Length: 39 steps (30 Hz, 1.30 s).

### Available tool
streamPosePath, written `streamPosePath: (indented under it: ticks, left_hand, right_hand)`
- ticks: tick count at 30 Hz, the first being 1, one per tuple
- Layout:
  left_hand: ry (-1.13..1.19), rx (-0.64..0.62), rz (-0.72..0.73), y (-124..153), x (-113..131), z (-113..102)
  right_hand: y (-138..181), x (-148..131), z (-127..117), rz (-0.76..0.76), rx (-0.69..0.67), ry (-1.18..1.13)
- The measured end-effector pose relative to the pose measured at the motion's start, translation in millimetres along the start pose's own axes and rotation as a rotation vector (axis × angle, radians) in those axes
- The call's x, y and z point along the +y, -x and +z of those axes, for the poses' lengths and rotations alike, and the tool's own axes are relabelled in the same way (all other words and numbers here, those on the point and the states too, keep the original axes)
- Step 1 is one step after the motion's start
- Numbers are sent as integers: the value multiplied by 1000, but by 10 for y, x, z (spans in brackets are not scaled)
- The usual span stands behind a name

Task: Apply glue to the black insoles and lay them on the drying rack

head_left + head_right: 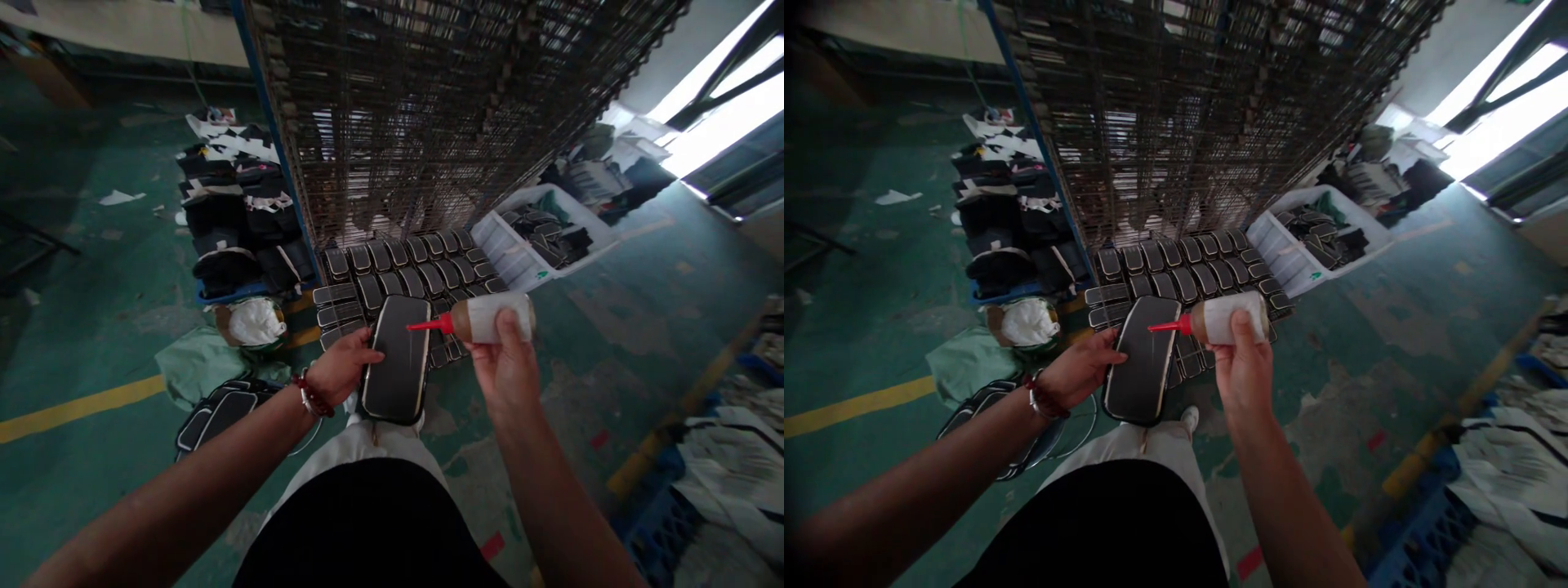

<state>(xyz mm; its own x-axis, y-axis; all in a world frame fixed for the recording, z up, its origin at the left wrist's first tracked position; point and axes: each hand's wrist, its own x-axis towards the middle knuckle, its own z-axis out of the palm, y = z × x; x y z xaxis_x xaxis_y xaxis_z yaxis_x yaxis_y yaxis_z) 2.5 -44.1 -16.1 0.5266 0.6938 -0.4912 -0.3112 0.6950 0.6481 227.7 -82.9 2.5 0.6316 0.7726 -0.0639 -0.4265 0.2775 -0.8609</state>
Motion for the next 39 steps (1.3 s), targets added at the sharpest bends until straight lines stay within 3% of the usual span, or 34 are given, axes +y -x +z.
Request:
streamPosePath:
  ticks: [6,15,22,25,28,30,32,35,39]
  left_hand:
    - [10,-71,3,-23,-67,75]
    - [5,-54,-16,-151,101,49]
    - [-59,-109,-73,-195,125,97]
    - [-60,-113,-70,-303,55,63]
    - [-44,-82,-67,-479,-54,41]
    - [-37,-45,-61,-628,-146,33]
    - [-34,8,-47,-804,-261,3]
    - [-51,128,-36,-1120,-482,-128]
    - [-39,374,-81,-1650,-863,-341]
  right_hand:
    - [-76,84,20,-177,-33,142]
    - [97,-3,-201,-39,-171,188]
    - [-189,-109,-259,-256,-80,142]
    - [-107,-7,-344,-186,-71,131]
    - [14,147,-487,113,-21,85]
    - [10,234,-628,355,65,-26]
    - [-102,273,-838,470,154,-170]
    - [-443,206,-1342,411,261,-314]
    - [-1015,-51,-2296,256,486,-375]
